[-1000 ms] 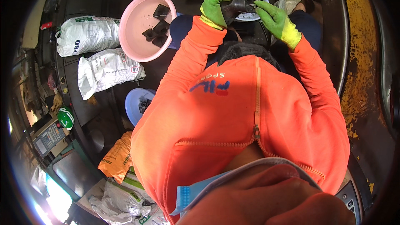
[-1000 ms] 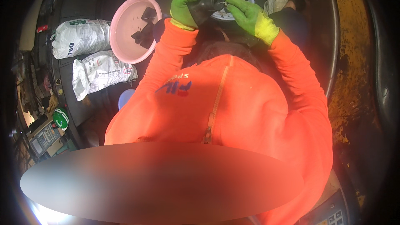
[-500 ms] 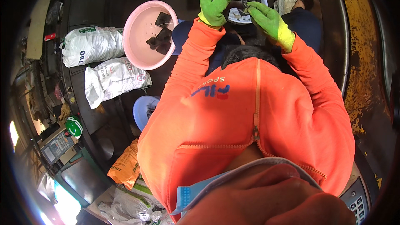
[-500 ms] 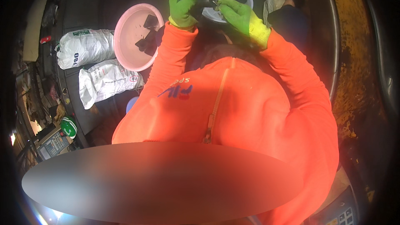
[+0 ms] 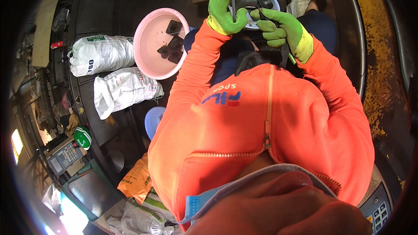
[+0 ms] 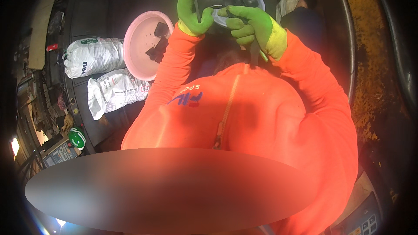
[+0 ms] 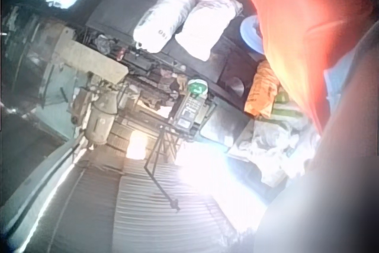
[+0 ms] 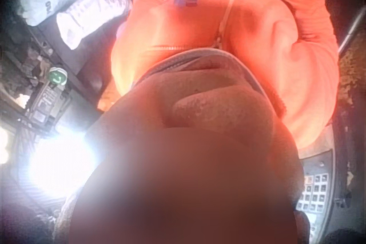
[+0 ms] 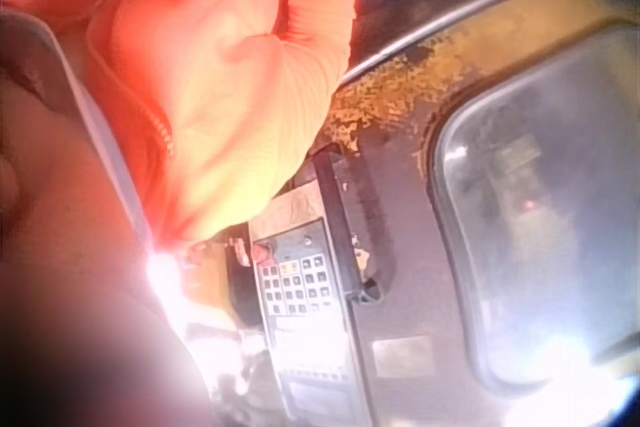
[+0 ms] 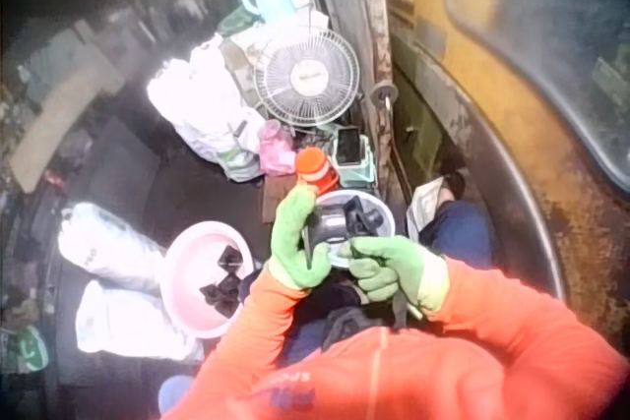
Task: The person sits on the floor and repeatedly cleans small black metal parts using a cloth. They pick each part from a white bowl, wipe it, and place it into a pink bowl. The person also briefly interacts with a nearby machine.
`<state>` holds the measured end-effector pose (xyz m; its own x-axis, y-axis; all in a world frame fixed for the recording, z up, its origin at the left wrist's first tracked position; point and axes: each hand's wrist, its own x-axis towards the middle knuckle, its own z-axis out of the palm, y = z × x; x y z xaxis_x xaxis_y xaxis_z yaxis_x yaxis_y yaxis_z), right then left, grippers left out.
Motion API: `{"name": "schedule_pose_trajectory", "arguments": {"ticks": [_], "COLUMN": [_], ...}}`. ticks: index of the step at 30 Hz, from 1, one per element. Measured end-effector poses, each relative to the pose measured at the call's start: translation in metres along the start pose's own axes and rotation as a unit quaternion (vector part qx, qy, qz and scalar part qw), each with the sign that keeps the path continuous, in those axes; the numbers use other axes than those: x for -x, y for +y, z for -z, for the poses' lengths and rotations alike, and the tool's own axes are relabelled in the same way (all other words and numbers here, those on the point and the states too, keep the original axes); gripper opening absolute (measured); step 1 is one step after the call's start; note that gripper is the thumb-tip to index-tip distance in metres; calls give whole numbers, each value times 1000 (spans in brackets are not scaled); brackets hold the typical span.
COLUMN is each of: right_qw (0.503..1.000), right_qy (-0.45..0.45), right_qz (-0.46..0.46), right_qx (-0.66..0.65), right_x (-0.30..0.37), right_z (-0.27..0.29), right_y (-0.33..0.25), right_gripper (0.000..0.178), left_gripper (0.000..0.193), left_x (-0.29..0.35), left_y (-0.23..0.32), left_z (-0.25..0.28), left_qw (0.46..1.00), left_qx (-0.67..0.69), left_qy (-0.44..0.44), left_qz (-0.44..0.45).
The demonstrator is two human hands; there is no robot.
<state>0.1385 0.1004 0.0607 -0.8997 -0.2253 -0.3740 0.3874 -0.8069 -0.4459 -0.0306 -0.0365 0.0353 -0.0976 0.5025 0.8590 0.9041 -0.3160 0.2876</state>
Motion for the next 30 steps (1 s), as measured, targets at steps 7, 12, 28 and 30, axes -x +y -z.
{"name": "schedule_pose_trajectory", "arguments": {"ticks": [7,12,28,30], "right_qw": [984,848,485,469], "right_qy": [57,156,42,43], "right_qz": [135,249,429,414], "right_qx": [98,440,761,778], "right_x": [-9,-16,-12,-11], "right_z": [3,10,32,30], "right_y": [-12,-28,-43,-43], "right_gripper": [34,35,28,28], "left_gripper": [100,104,58,56], "left_x": [7,12,18,14], "left_y": [7,31,31,35], "left_z": [-17,-29,-26,-26], "left_qw": [989,849,535,516], "left_qx": [115,438,676,698], "left_qy": [59,36,185,182], "left_qz": [70,293,472,461]}}
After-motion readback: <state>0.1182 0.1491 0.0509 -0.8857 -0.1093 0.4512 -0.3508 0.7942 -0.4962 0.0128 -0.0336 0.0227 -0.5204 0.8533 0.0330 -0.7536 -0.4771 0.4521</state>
